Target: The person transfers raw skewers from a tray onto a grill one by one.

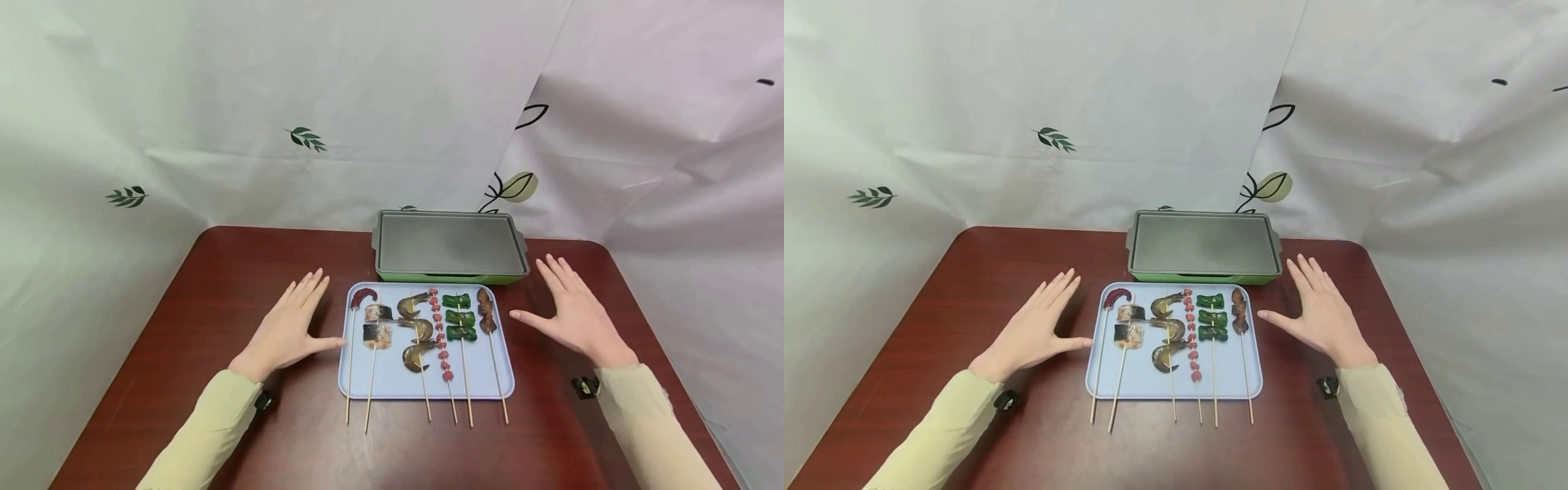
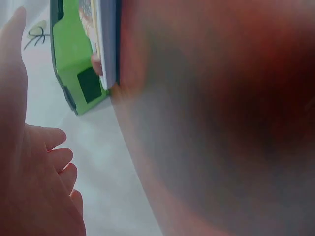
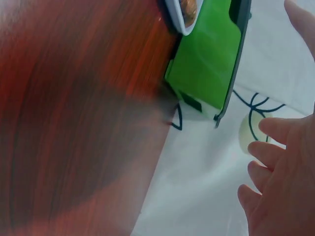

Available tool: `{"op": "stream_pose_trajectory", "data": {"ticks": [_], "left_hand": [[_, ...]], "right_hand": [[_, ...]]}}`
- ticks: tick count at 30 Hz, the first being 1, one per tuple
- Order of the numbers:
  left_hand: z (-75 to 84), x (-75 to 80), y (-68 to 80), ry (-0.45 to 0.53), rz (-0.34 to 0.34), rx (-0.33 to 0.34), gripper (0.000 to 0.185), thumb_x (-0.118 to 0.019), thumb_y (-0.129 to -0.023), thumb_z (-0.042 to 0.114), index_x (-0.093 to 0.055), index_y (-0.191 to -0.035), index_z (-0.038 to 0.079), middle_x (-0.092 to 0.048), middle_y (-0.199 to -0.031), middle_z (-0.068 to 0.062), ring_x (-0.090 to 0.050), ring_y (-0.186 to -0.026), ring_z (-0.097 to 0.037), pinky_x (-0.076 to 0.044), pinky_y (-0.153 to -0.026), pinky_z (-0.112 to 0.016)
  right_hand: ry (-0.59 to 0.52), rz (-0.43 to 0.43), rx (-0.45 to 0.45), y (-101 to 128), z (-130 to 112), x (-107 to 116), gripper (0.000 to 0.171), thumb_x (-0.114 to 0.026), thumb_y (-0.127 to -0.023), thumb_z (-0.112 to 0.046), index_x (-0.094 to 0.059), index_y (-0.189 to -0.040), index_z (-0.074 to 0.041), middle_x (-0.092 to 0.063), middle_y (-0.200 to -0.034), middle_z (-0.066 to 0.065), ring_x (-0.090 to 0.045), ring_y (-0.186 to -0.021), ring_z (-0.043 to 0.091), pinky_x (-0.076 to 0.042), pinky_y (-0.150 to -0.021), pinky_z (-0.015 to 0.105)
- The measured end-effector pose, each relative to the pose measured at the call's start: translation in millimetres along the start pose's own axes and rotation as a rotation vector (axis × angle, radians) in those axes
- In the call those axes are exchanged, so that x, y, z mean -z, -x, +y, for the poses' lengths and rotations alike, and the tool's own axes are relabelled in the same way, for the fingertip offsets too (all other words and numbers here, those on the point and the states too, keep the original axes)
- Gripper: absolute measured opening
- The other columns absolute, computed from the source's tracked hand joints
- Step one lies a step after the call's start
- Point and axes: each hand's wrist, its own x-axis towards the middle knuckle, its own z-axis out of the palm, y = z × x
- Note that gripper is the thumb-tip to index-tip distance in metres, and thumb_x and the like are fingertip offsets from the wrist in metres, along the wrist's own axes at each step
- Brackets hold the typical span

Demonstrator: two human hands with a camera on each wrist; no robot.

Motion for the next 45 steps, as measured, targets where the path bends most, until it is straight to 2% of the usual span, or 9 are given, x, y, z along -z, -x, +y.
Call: {"op": "stream_pose_trajectory", "data": {"ticks": [7, 15, 21, 26, 30, 38, 45], "left_hand": [[14.1, -5.2, 14.5, 0.03, -0.026, -0.02, 0.124, -0.063, -0.075, 0.085, -0.029, -0.159, 0.0, -0.021, -0.166, -0.017, -0.019, -0.152, -0.034, -0.014, -0.122, -0.05], [30.2, -10.2, 24.3, 0.05, -0.018, -0.081, 0.128, -0.065, -0.072, 0.086, -0.03, -0.158, -0.002, -0.023, -0.165, -0.018, -0.023, -0.151, -0.035, -0.016, -0.122, -0.049], [37.4, -13.7, 30.6, 0.045, -0.042, -0.124, 0.14, -0.072, -0.06, 0.088, -0.031, -0.157, -0.005, -0.024, -0.164, -0.021, -0.025, -0.15, -0.036, -0.02, -0.121, -0.051], [37.8, -14.4, 34.3, 0.045, -0.072, -0.145, 0.148, -0.076, -0.052, 0.088, -0.031, -0.156, -0.007, -0.027, -0.163, -0.022, -0.025, -0.15, -0.036, -0.022, -0.12, -0.053], [35.4, -13.3, 35.6, 0.062, -0.113, -0.143, 0.145, -0.075, -0.054, 0.087, -0.03, -0.157, -0.006, -0.026, -0.163, -0.021, -0.023, -0.15, -0.036, -0.02, -0.121, -0.052], [29.5, -8.2, 39.7, 0.101, -0.161, -0.124, 0.121, -0.079, -0.074, 0.068, -0.03, -0.157, -0.005, -0.026, -0.164, -0.019, -0.023, -0.15, -0.035, -0.02, -0.121, -0.052], [33.5, -11.4, 35.8, 0.126, -0.163, -0.16, 0.123, -0.08, -0.072, 0.069, -0.031, -0.156, -0.007, -0.027, -0.163, -0.021, -0.025, -0.15, -0.037, -0.022, -0.12, -0.053]], "right_hand": [[-0.037, -0.002, 0.001, 9.3, -10.4, -1.6, 0.107, -0.072, -0.085, -0.065, -0.029, -0.159, -0.001, -0.027, -0.163, 0.021, -0.017, -0.152, 0.036, -0.016, -0.122, 0.05], [-0.051, -0.001, 0.029, 23.7, -28.8, -6.6, 0.093, -0.073, -0.09, -0.054, -0.037, -0.156, 0.0, -0.036, -0.158, 0.022, -0.029, -0.147, 0.04, -0.032, -0.112, 0.06], [-0.059, -0.004, 0.049, 30.4, -39.9, -11.6, 0.089, -0.079, -0.088, -0.044, -0.039, -0.155, 0.001, -0.039, -0.156, 0.022, -0.034, -0.144, 0.041, -0.036, -0.108, 0.061], [-0.072, -0.025, 0.048, 35.4, -46.9, -15.8, 0.087, -0.08, -0.088, -0.042, -0.042, -0.152, 0.002, -0.042, -0.154, 0.023, -0.037, -0.141, 0.043, -0.038, -0.106, 0.062], [-0.086, -0.045, 0.053, 39.3, -53.7, -19.8, 0.084, -0.08, -0.088, -0.04, -0.045, -0.15, 0.004, -0.044, -0.152, 0.024, -0.039, -0.14, 0.044, -0.037, -0.107, 0.062], [-0.094, -0.027, 0.083, 44.7, -59.3, -23.7, 0.08, -0.08, -0.089, -0.039, -0.049, -0.148, 0.004, -0.048, -0.15, 0.024, -0.042, -0.138, 0.043, -0.039, -0.107, 0.06], [-0.119, -0.02, 0.085, 47.3, -61.4, -27.9, 0.077, -0.082, -0.088, -0.036, -0.051, -0.146, 0.005, -0.051, -0.146, 0.024, -0.048, -0.135, 0.042, -0.041, -0.106, 0.059]]}}
